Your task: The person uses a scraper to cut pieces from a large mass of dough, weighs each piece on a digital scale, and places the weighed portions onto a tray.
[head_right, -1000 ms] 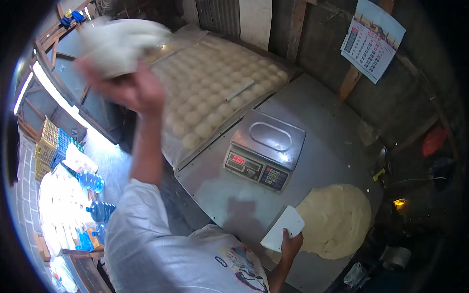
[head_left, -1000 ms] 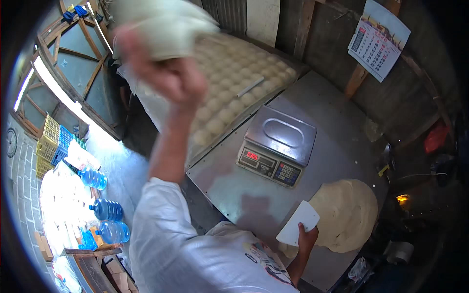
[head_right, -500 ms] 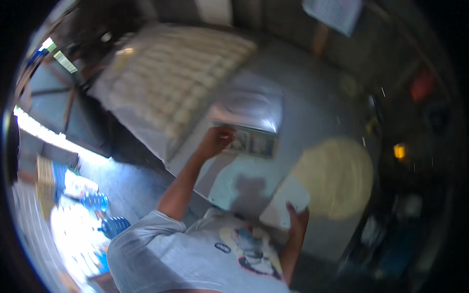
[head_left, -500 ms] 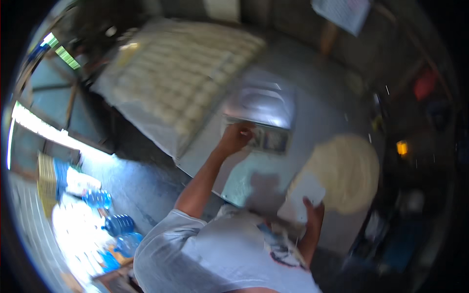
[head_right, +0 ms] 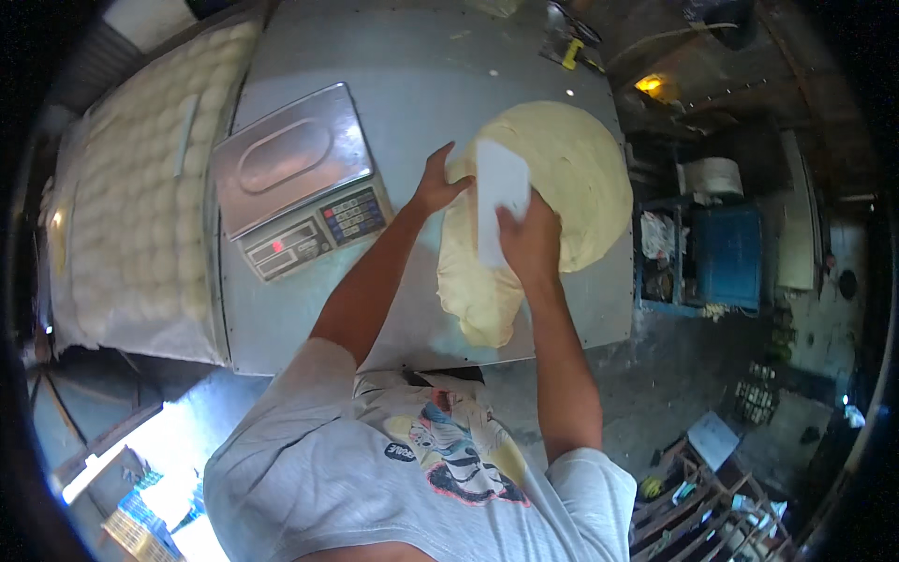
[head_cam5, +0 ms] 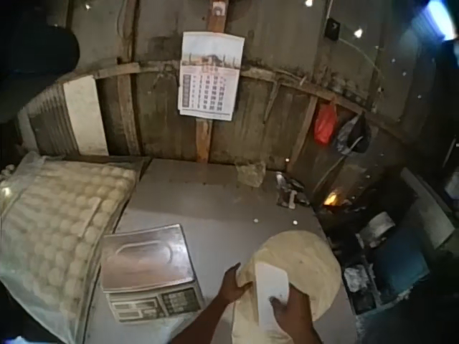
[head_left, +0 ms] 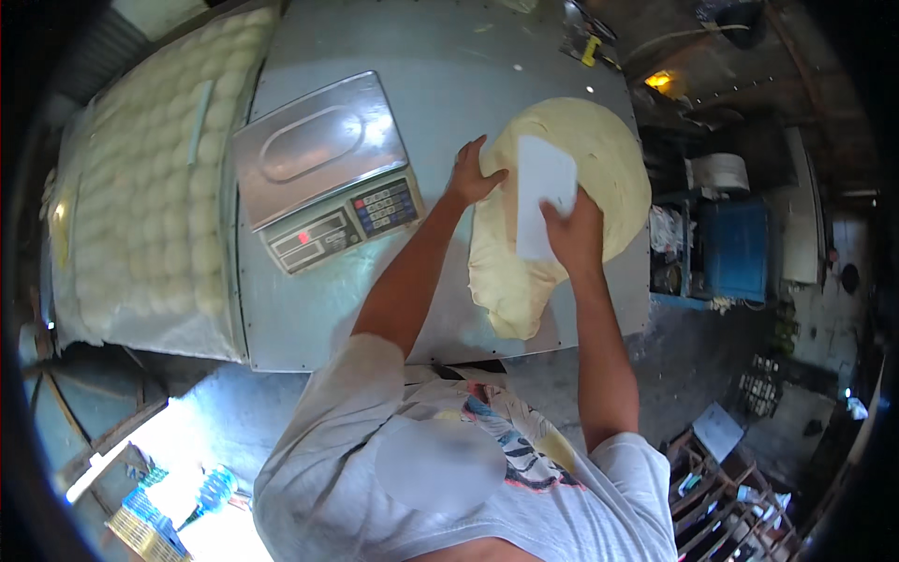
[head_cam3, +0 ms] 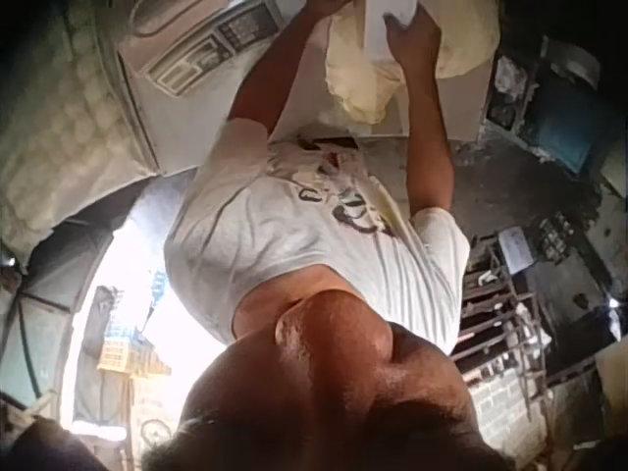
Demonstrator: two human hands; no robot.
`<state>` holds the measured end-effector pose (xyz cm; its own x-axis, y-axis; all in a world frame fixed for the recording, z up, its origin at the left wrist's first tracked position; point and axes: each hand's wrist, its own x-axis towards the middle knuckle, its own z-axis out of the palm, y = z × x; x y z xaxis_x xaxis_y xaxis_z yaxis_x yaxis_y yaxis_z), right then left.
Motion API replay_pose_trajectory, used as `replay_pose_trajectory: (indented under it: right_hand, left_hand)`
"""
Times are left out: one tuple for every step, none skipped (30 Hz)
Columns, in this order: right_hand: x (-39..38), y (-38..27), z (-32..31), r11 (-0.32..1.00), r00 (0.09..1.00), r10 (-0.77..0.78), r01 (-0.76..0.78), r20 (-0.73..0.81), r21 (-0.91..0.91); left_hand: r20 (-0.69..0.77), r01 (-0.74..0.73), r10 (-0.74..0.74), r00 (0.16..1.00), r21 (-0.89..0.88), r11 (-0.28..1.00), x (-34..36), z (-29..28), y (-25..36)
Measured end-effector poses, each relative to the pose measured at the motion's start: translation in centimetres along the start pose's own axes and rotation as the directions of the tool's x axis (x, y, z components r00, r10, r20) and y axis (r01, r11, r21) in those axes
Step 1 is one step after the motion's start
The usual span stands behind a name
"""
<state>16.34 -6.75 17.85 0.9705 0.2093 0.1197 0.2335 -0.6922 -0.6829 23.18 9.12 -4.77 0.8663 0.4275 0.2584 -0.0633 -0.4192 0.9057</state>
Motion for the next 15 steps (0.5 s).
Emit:
replay_pose_trajectory:
  right_hand:
    - [2.0, -1.1, 0.7, 0.992, 1.000, -0.024, 0.022, -0.012, -0.121]
    - [4.0, -2.3, 1.8, 0.974, 1.000, 0.023, -0.022, 0.002, -0.224]
    - [5.6, -1.6, 3.4, 0.946, 0.999, 0.003, -0.013, -0.032, -0.324]
    - [7.1, -2.5, 4.4, 0.891, 0.989, 0.143, -0.117, 0.027, -0.439]
    - [7.7, 0.1, 6.2, 0.835, 0.975, 0.216, -0.159, 0.047, -0.526]
    - [7.1, 2.8, 8.2, 0.827, 0.963, 0.252, -0.162, 0.097, -0.539]
    - [6.4, 4.5, 9.9, 0.845, 0.962, 0.251, -0.165, 0.104, -0.509]
    - [7.0, 5.0, 11.3, 0.864, 0.965, 0.236, -0.153, 0.117, -0.480]
    - [8.4, 5.9, 12.4, 0.858, 0.962, 0.244, -0.153, 0.126, -0.491]
    - [8.6, 6.5, 13.1, 0.869, 0.957, 0.259, -0.170, 0.132, -0.465]
    - [8.0, 7.2, 13.4, 0.881, 0.948, 0.288, -0.206, 0.136, -0.427]
    - [8.4, 7.4, 13.7, 0.871, 0.937, 0.317, -0.226, 0.149, -0.436]
    - [9.1, 7.3, 14.3, 0.884, 0.937, 0.311, -0.223, 0.161, -0.411]
    - [9.5, 7.1, 14.8, 0.897, 0.936, 0.305, -0.221, 0.175, -0.383]
    - [10.3, 6.9, 15.3, 0.893, 0.927, 0.323, -0.232, 0.190, -0.387]
  left_hand:
    - [0.139, -0.010, 0.020, 0.990, -0.072, 0.997, 0.7, 0.4, -0.1]
    - [0.274, -0.005, 0.044, 0.961, -0.143, 0.990, 1.0, 0.4, -0.4]
    - [0.340, 0.129, -0.046, 0.939, -0.227, 0.965, 1.0, 0.4, -1.0]
    - [0.367, 0.146, -0.050, 0.929, -0.237, 0.960, 1.0, 0.2, -1.0]
    - [0.464, 0.249, -0.127, 0.877, -0.211, 0.945, 0.7, 0.2, -0.1]
    - [0.538, 0.350, -0.212, 0.816, -0.168, 0.922, 0.3, -0.2, 0.2]
    - [0.551, 0.363, -0.219, 0.805, -0.167, 0.917, -0.5, -0.8, -0.5]
    - [0.493, 0.294, -0.178, 0.852, -0.170, 0.941, -0.9, -1.3, -1.6]
    - [0.436, 0.227, -0.134, 0.890, -0.168, 0.959, -0.6, -1.1, -2.7]
    - [0.457, 0.272, -0.169, 0.873, -0.169, 0.947, -0.6, -0.9, -2.6]
    - [0.425, 0.233, -0.207, 0.881, -0.008, 0.972, -0.3, -1.2, -0.8]
    - [0.380, 0.176, -0.219, 0.899, 0.145, 0.974, 0.9, -1.3, 0.4]
    - [0.399, 0.166, -0.206, 0.893, 0.133, 0.977, 1.6, -1.3, 0.0]
    - [0.409, 0.187, -0.228, 0.884, 0.139, 0.973, 2.1, -1.2, -0.5]
    - [0.378, 0.167, -0.192, 0.905, 0.097, 0.981, 2.6, -1.0, -0.9]
